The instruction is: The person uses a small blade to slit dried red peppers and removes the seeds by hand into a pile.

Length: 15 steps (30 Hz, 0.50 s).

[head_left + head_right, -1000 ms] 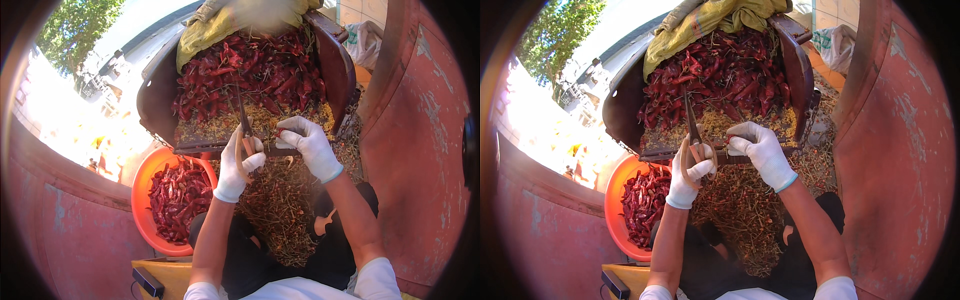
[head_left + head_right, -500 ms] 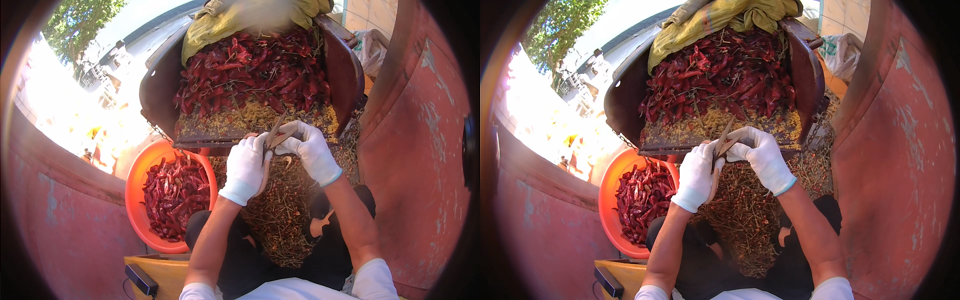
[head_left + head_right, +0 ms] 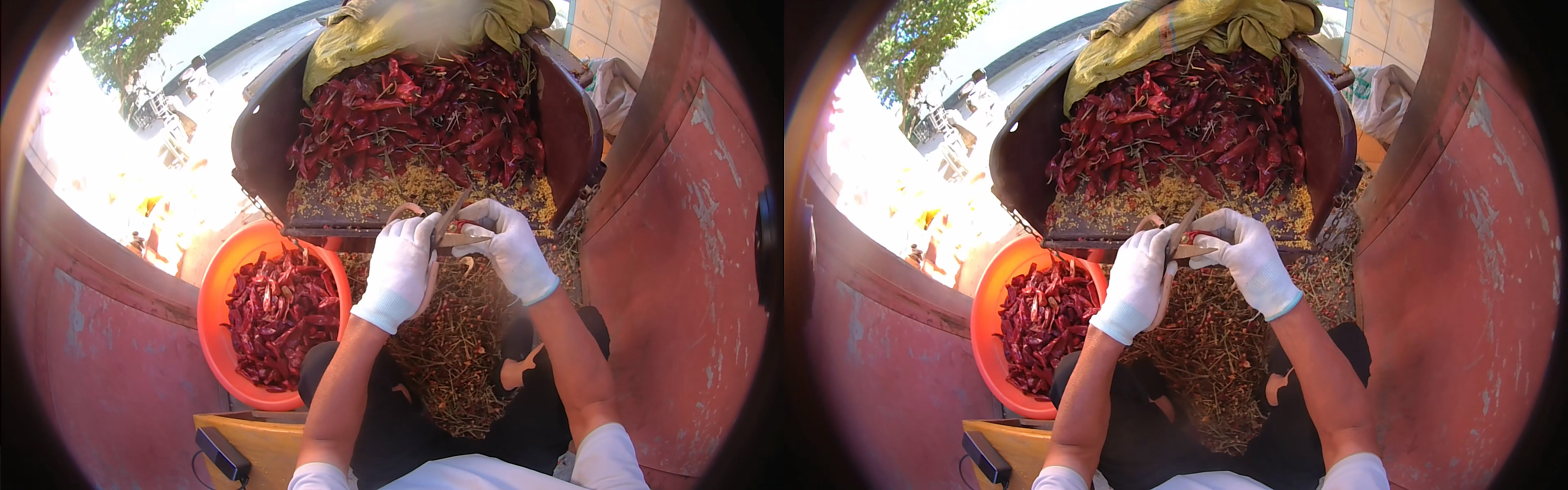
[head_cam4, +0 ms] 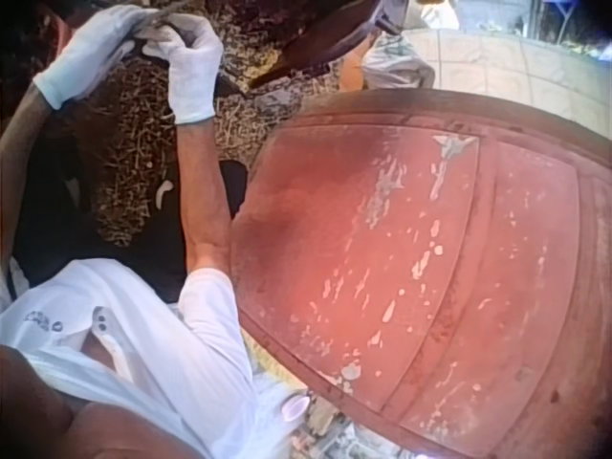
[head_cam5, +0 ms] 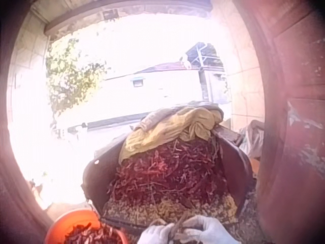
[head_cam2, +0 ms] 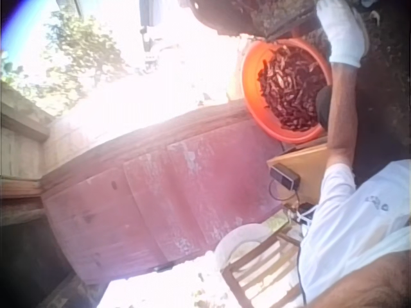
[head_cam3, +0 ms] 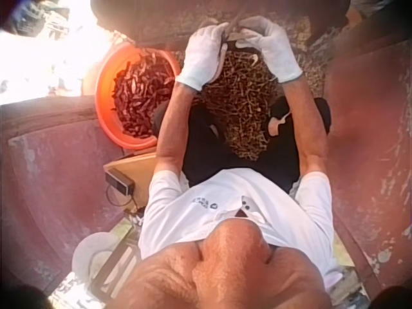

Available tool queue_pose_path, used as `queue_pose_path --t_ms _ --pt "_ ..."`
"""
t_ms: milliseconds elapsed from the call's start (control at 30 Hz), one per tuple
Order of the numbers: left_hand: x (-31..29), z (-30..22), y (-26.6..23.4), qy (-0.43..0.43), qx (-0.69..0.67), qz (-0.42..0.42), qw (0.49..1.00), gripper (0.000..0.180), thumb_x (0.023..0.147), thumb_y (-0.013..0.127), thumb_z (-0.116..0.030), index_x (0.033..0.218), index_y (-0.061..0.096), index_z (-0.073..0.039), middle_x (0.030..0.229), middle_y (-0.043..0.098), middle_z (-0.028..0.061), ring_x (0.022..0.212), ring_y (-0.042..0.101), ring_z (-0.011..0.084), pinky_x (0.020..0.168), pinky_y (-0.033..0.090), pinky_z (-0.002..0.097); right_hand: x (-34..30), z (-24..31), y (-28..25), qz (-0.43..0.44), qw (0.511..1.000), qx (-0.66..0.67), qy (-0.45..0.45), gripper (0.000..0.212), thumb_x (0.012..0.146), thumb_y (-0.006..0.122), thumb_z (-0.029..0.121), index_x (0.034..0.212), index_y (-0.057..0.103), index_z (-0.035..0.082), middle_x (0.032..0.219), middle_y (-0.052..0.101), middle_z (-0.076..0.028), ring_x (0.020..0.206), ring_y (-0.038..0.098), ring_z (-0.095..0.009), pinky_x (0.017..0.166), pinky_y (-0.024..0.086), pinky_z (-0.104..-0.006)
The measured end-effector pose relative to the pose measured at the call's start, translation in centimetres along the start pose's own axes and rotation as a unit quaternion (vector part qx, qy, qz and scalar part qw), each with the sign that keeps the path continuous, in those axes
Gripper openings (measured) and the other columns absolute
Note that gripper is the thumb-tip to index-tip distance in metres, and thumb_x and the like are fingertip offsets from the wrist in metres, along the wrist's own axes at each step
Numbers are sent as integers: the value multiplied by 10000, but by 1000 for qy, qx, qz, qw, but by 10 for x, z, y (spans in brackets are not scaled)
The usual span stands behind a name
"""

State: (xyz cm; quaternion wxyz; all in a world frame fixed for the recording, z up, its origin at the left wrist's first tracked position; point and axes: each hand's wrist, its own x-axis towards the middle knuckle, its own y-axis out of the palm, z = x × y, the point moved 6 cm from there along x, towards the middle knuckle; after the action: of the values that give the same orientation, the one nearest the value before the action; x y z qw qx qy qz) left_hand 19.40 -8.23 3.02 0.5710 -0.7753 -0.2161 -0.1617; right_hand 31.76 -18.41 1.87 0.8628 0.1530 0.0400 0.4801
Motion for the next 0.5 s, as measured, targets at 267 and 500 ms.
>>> queue_pose_path --t_ms 267,500 --pt "-1 -2 1 0 40 -4 999 617 776 643 -72 1355 454 28 1170 571 195 1114 543 370 1032 402 463 0 -3 6 -14 1000 -4 3 192 952 657 39 1094 592 -73 1011 687 -138 878 719 -212 762 627 -336" --pt "-4 -1 3 -73 52 36 995 462 800 668 -106 1224 517 -4 1034 648 179 932 653 349 788 532 450 -2 -7 9 -62 997 -12 -36 127 941 662 21 1039 621 -49 937 699 -109 838 704 -161 770 606 -306"
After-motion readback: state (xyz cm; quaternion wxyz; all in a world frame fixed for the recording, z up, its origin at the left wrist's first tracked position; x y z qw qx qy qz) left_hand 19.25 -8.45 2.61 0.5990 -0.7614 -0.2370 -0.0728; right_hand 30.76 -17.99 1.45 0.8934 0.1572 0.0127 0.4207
